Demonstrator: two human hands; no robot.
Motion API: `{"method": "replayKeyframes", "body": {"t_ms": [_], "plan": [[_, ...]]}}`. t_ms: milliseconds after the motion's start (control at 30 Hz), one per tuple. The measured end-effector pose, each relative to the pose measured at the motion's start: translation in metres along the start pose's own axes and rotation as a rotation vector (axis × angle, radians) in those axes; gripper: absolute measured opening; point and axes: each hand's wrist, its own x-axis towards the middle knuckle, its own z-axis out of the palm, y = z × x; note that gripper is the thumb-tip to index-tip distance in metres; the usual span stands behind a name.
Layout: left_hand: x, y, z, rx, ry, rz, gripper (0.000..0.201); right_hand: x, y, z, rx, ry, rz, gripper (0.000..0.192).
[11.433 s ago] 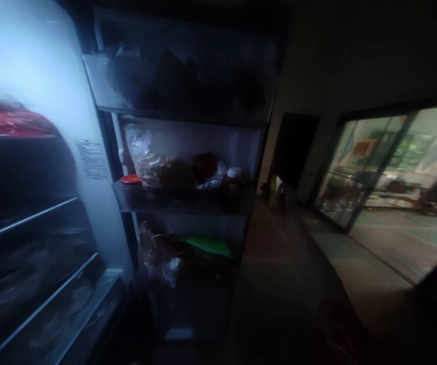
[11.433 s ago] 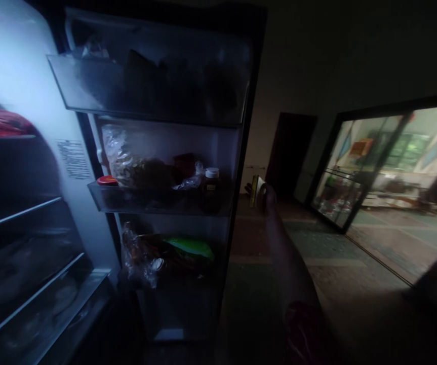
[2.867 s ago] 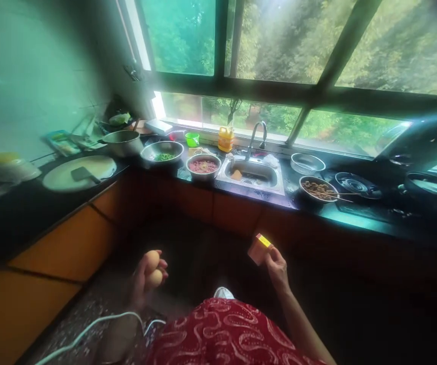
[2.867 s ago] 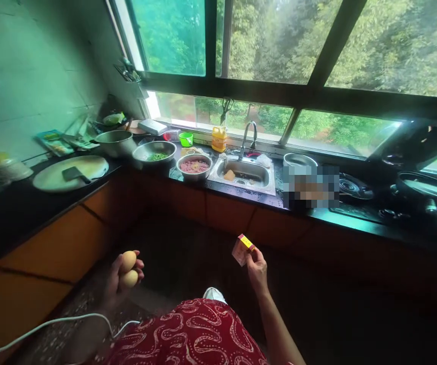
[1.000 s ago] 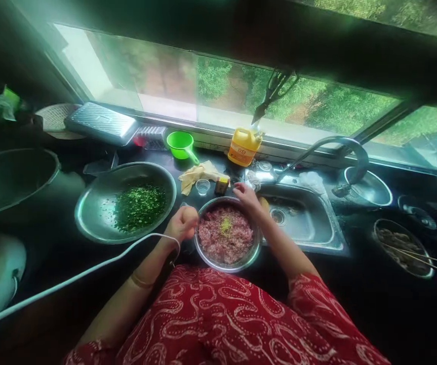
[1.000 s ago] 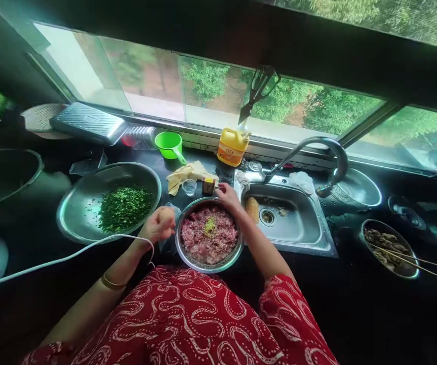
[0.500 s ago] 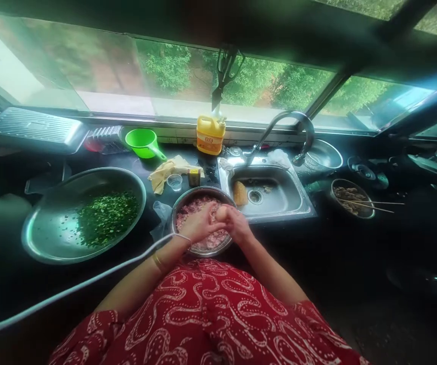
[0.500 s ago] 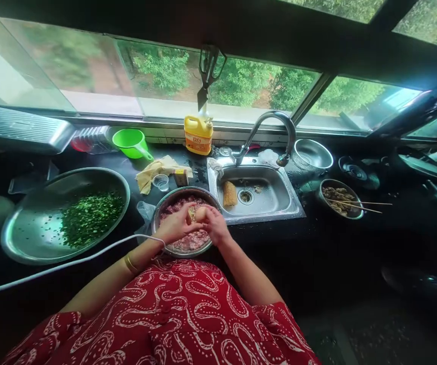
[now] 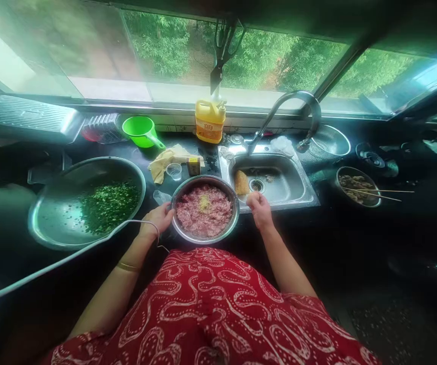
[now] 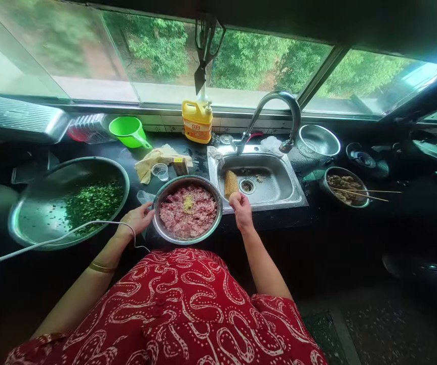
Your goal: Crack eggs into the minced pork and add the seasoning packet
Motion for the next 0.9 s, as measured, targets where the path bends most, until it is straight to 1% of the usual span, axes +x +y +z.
{"method": "replayKeyframes", "body": {"t_ms": [67,100,233,300,333,400,467,500,533,600,733,900], "plan": [[0.002,0.000,0.005,0.018,-0.022,-0.006,0.052,0.000,0.001,0.000,-0.028,0.018,-0.032,0.055],[0.003,0.000,0.007,0.024,-0.025,-0.009,0.053,0.000,0.000,-0.001,-0.072,0.023,-0.073,0.057],[0.005,0.001,0.008,0.048,-0.027,0.005,0.056,0.000,-0.001,-0.004,-0.275,0.046,-0.326,0.058],[0.006,0.002,0.008,0.068,-0.033,0.004,0.055,0.002,0.003,-0.004,-0.342,0.051,-0.415,0.057],[0.007,0.002,0.009,0.077,-0.036,0.003,0.055,0.003,0.007,-0.004,-0.376,0.033,-0.435,0.055],[0.007,0.002,0.010,0.089,-0.039,0.002,0.054,0.006,0.016,-0.005,-0.447,-0.071,-0.422,0.053],[0.007,0.003,0.011,0.097,-0.034,0.003,0.053,0.009,0.024,-0.006,-0.499,-0.203,-0.366,0.050],[0.007,0.003,0.011,0.100,-0.033,0.002,0.053,0.010,0.027,-0.006,-0.509,-0.247,-0.342,0.050],[0.007,0.003,0.011,0.103,-0.034,0.001,0.054,0.012,0.028,-0.007,-0.509,-0.264,-0.328,0.050],[0.006,0.004,0.008,0.108,-0.040,0.001,0.055,0.014,0.027,-0.007,-0.489,-0.247,-0.327,0.052],[0.006,0.006,-0.002,0.145,-0.037,0.006,0.053,0.016,0.019,-0.004,-0.449,-0.218,-0.368,0.057],[0.002,0.013,-0.016,0.195,0.034,0.002,0.050,0.017,0.012,0.003,-0.597,-0.341,-0.389,0.046]]}}
